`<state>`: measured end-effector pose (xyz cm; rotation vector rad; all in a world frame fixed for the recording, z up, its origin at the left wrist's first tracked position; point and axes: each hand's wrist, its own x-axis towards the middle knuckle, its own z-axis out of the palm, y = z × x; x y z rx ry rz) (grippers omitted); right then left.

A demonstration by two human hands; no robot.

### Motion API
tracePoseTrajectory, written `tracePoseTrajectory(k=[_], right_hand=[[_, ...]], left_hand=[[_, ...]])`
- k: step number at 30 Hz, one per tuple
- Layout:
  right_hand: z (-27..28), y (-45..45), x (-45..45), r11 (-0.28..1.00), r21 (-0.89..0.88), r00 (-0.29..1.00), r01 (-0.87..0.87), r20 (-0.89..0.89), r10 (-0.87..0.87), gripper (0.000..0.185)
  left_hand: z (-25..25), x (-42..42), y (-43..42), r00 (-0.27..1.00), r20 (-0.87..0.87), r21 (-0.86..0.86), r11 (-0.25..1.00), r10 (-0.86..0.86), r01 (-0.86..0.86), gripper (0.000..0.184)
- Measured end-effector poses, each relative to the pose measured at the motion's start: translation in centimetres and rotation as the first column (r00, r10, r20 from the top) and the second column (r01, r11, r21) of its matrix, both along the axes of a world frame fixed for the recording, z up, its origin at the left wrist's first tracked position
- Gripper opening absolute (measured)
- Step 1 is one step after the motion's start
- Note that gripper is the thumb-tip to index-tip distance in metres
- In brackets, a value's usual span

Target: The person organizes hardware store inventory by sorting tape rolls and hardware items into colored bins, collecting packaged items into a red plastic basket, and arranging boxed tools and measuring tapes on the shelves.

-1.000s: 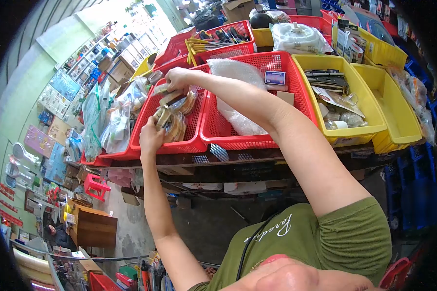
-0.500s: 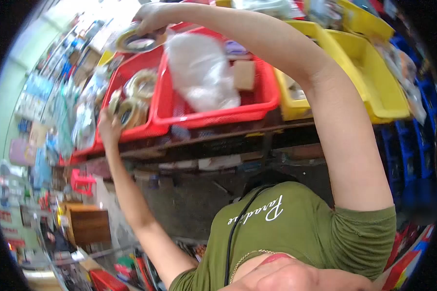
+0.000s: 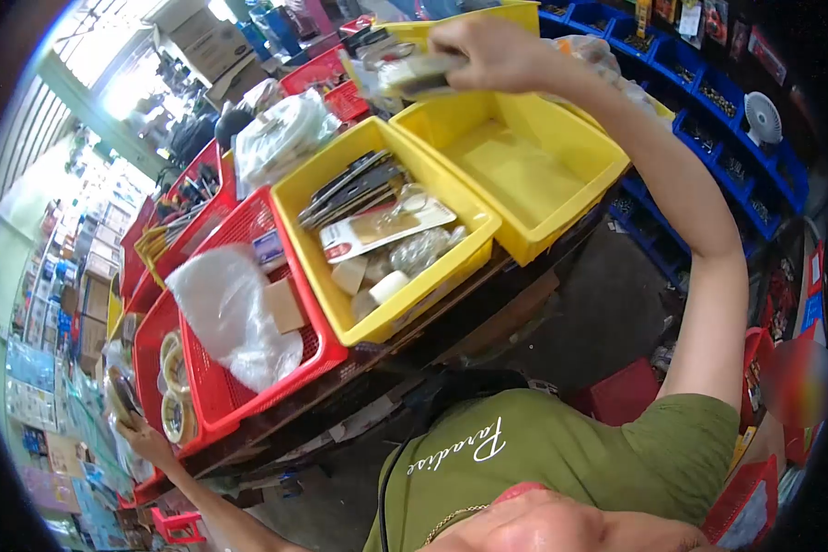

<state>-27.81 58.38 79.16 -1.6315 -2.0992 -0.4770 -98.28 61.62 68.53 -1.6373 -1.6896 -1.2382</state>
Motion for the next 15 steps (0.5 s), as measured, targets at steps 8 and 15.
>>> tracePoseTrajectory(k=[8, 15], right_hand=[[-9.9, -0.3, 4.1, 0.928, -0.341, 0.971, 0.151, 0.226, -0.075, 0.024], [-15.1, 3.4, 6.7, 0.887, -0.459, 0.956, 0.054, 0.28, 0.087, 0.02]], left_hand=[[8.5, 19.9, 3.6, 0.883, -0.062, -0.01, 0.885, -0.465, 0.465, 0.038], [10.3, 43.0, 0.7, 0.635, -0.25, -0.311, 0.682, -0.731, 0.662, 0.027]])
